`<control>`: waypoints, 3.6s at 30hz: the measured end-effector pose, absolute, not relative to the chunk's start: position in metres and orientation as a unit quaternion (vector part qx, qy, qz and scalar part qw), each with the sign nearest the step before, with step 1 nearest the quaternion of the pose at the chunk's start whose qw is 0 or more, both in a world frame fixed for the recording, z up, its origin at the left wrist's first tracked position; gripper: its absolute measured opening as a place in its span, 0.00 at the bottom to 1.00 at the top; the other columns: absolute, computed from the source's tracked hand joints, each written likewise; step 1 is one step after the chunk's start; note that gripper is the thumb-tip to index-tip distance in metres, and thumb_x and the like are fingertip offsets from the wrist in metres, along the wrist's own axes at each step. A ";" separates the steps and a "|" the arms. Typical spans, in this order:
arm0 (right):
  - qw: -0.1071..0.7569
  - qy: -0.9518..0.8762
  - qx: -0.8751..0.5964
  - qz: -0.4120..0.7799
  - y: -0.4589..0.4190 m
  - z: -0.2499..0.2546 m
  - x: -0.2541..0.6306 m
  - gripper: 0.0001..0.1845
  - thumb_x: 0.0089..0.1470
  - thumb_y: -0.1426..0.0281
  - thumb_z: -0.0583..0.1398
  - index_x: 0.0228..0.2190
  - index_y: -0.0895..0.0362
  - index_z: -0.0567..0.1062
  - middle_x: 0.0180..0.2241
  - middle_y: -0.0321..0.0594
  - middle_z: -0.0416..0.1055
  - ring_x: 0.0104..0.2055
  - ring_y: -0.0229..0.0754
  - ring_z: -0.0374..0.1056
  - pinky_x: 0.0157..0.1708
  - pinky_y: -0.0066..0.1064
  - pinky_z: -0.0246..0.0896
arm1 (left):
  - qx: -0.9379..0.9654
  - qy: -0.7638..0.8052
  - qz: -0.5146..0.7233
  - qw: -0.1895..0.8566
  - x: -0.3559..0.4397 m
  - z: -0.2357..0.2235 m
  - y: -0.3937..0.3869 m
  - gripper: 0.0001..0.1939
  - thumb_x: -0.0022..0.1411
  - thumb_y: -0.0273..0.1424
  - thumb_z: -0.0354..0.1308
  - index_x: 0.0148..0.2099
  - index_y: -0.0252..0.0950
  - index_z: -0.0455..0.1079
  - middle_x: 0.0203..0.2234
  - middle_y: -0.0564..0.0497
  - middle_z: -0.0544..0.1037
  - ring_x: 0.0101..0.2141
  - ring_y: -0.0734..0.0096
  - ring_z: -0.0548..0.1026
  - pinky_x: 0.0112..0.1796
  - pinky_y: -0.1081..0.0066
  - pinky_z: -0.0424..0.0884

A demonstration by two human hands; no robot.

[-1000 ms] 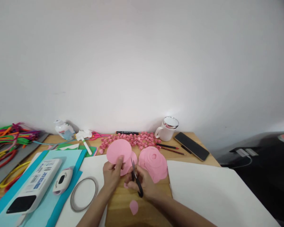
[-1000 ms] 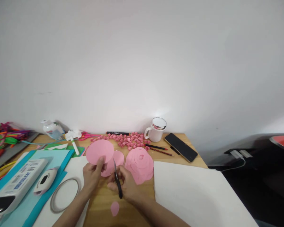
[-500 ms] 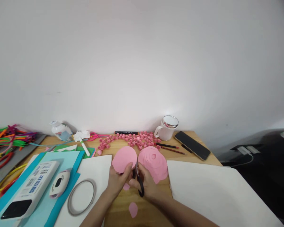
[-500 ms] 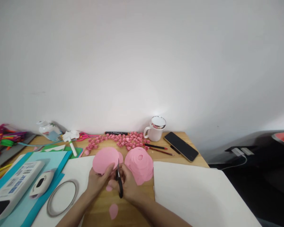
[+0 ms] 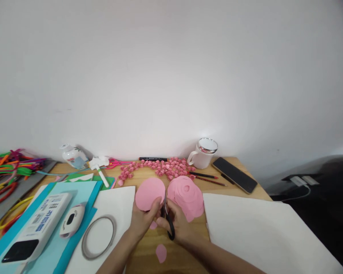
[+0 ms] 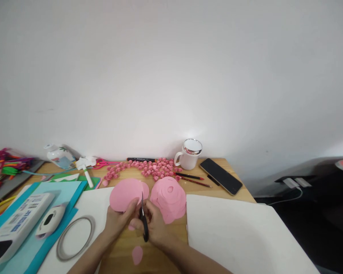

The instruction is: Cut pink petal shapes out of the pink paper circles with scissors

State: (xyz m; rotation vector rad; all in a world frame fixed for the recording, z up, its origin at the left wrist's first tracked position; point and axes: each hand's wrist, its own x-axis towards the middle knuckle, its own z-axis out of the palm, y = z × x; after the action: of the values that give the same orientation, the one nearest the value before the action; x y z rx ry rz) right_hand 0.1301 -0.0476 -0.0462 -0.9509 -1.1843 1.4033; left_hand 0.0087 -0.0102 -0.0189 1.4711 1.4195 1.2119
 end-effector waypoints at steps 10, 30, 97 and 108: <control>0.522 -0.458 -0.383 0.609 -0.048 -0.056 0.127 0.19 0.40 0.61 0.67 0.27 0.56 0.64 0.22 0.30 0.59 0.22 0.33 0.53 0.21 0.25 0.50 | 0.570 0.569 0.465 0.368 0.008 -0.018 -0.010 0.11 0.44 0.39 0.60 0.22 0.36 0.69 0.20 0.46 0.79 0.27 0.60 0.79 0.28 0.68 0.77; 0.522 -0.450 -0.407 0.600 -0.050 -0.046 0.127 0.17 0.40 0.67 0.67 0.28 0.56 0.64 0.24 0.30 0.62 0.25 0.34 0.56 0.24 0.25 0.52 | 0.575 0.547 0.433 0.427 0.005 -0.015 -0.004 0.14 0.41 0.38 0.62 0.31 0.34 0.71 0.28 0.46 0.81 0.30 0.59 0.78 0.33 0.63 0.77; 0.547 -0.442 -0.393 0.592 -0.051 -0.039 0.127 0.19 0.41 0.59 0.66 0.28 0.55 0.64 0.23 0.31 0.59 0.23 0.35 0.54 0.21 0.25 0.53 | 0.643 0.510 0.391 0.416 0.003 -0.013 -0.003 0.20 0.49 0.40 0.58 0.12 0.35 0.62 0.07 0.55 0.65 0.12 0.76 0.60 0.14 0.77 0.59; 0.540 -0.413 -0.392 0.620 -0.053 -0.051 0.126 0.13 0.46 0.67 0.63 0.28 0.55 0.63 0.15 0.24 0.57 0.17 0.30 0.53 0.17 0.22 0.46 | 0.635 0.520 0.393 0.414 0.001 -0.012 -0.001 0.23 0.50 0.42 0.56 0.11 0.35 0.57 0.07 0.56 0.59 0.13 0.79 0.56 0.15 0.77 0.54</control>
State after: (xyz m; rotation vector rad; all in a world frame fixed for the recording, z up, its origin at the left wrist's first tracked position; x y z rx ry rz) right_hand 0.1256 -0.0529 -0.0512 -0.9305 -0.9819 1.4730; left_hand 0.0013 -0.0015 -0.0118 1.5964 1.3075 0.9887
